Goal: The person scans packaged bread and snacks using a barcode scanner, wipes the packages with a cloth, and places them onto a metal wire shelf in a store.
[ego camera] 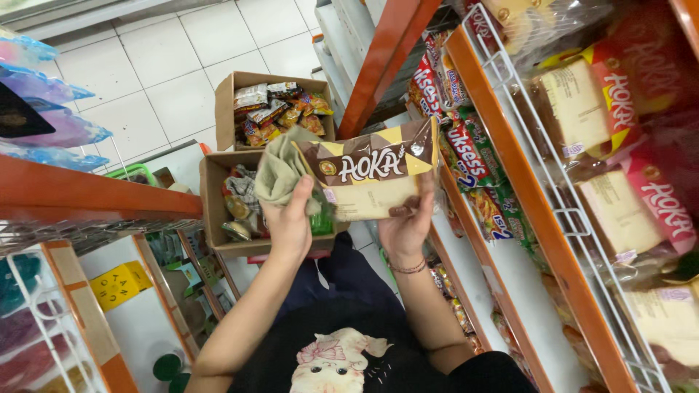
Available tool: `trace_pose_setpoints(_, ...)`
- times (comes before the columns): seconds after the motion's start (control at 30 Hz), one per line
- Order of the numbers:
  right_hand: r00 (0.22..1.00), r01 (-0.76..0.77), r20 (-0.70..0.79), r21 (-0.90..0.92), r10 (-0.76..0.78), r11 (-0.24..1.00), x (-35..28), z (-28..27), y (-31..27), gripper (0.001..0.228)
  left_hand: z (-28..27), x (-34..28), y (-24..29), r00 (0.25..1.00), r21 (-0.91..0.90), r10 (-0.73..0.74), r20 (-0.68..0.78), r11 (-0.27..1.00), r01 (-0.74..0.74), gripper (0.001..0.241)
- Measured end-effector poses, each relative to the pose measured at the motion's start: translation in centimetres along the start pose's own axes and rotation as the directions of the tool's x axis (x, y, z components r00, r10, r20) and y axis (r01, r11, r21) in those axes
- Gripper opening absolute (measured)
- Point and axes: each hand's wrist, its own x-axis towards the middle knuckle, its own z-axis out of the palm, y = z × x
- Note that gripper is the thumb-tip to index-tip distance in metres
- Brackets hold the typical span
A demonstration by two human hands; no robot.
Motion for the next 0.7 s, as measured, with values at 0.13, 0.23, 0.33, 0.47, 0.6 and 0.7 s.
trace_pose_setpoints(0.13,0.963,-0.219,0.225,0.324,0.15,0.92,1.7,0.5,-3.3,0.061,2.3,-0.7,0.0,0.923,0.243,0.35,0.158,0.892,-0.38,0.092)
trace_pose_setpoints(0.23,0.864,-0.345,0.5,0.498,0.062,0.795,2.0,1.2,-4.6,0.056,5.4,-1.4,-0.3,0.707,0.469,0.508,0.492,0.529,-0.707,0.108)
trace_pose_setpoints(0.33,0.947,-0.066,0.295,-0.221,0.131,0.973,1.9,1.0,-5.3,0.06,8.3,-2.5,-0.5,0.493,0.344,0.474,0.73,0.369,-0.864,0.093)
trace_pose_setpoints(0.47,0.927,-0.255,0.265,-0.068,0.264,0.964,2.1,-0.6,-6.0,0.061,9.2,-2.7,-0.6,0.398,0.356,0.373,0.838,0.179,-0.917,0.064)
trace_pose_setpoints(0.6,0.91,-0.246,0.312,-0.127,0.274,0.961,2.3,-2.1,-6.4,0.068,8.3,-1.4,-0.7,0.395,0.408,0.466,0.792,0.079,-0.91,0.055)
trace_pose_setpoints(0.7,0.783,-0.501,0.562,0.314,0.267,0.807,3.0,-2.0,-6.4,0.059,8.4,-1.1,-0.6,0.687,0.547,0.45,0.57,0.417,-0.726,0.05)
